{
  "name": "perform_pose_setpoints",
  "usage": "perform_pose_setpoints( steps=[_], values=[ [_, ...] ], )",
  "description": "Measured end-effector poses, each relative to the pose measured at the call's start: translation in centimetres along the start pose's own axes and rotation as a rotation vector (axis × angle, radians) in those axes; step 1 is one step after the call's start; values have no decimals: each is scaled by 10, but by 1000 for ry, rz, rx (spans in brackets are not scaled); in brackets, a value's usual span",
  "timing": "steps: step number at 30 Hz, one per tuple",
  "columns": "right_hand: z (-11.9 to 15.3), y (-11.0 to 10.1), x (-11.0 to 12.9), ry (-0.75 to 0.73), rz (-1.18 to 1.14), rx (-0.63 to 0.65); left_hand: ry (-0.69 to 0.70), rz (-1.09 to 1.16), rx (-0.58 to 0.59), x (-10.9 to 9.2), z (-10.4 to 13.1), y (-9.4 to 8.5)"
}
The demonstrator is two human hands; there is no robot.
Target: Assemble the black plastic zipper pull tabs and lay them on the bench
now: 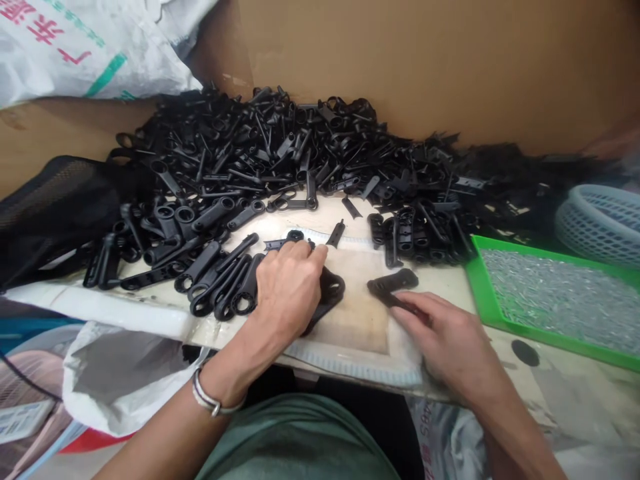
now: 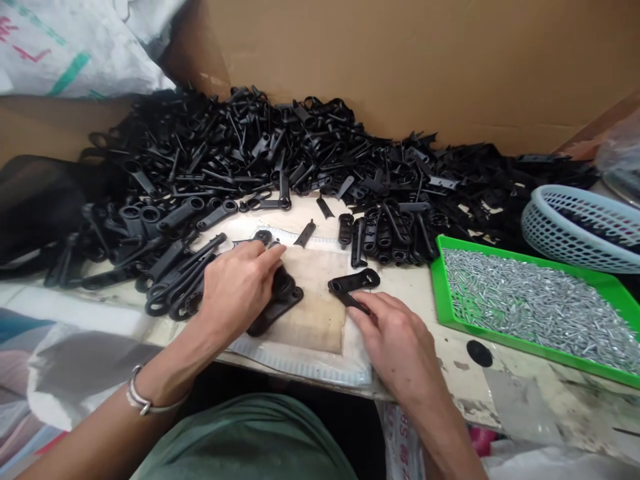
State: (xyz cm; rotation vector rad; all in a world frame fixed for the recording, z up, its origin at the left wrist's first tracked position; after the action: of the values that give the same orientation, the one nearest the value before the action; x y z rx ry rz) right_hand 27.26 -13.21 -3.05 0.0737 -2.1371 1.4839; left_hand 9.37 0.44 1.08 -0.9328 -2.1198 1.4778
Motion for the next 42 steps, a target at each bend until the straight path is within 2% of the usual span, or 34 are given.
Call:
perform_pose_setpoints(
  steps=[3,6,9,12,16,18,20,22,25,27,28,30,31,32,33,34,36,38,40,42],
  values=[
    [0,-6,-6,39,-162,92,187,66,16,-22,-10,-2],
    [3,-10,-7,40,-161,124,396,193,104,-50,-17,5],
    [8,-11,-6,43,-152,118,474,290,189,-66,-22,14],
    [15,-16,-8,50,-172,115,441,348,254,-67,-24,17],
    [28,-38,-24,95,-249,171,262,486,244,-56,-25,10],
    [34,-53,-35,129,-338,88,197,552,196,-50,-25,3],
    [37,-62,-43,174,-452,-66,195,620,167,-46,-23,-4],
    [38,-62,-43,240,-602,-148,221,703,181,-44,-21,-9],
    [31,-43,-26,376,-917,-43,249,839,210,-45,-18,-9],
    [25,-28,-10,478,-1116,-3,151,994,133,-44,-13,-8],
    [23,-21,-2,529,-1194,-21,35,1111,63,-42,-9,-7],
    [20,-12,10,609,-1315,-114,-296,1378,-48,-39,2,-3],
    [20,-8,15,635,-1358,-154,-462,1497,-59,-38,10,-1],
    [20,-4,19,650,-1390,-182,-578,1592,-22,-40,17,0],
    [20,-1,23,657,-1410,-190,-632,1665,50,-43,22,2],
    [21,1,28,658,-1417,-182,-630,1727,134,-47,27,2],
    [23,6,37,643,-1410,-139,-548,1844,251,-55,31,3],
    [25,9,45,620,-1404,-84,-534,1954,269,-58,30,6],
    [27,9,49,599,-1387,-43,-608,2028,244,-58,27,11],
    [29,6,46,584,-1314,-103,-685,2053,241,-57,26,15]
  ],
)
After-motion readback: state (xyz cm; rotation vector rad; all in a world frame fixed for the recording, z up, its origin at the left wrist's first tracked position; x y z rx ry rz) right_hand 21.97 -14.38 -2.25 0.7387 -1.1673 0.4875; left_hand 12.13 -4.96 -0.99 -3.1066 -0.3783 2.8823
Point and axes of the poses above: each hand's wrist, its own z-axis away from the middle knuckle, its own y-axis out of the palm, x = y × z, the point moved 2 cm from there along -z, towards the middle knuckle, and after that the axes turned 3 degrees about -x, right-handed, at the moved point
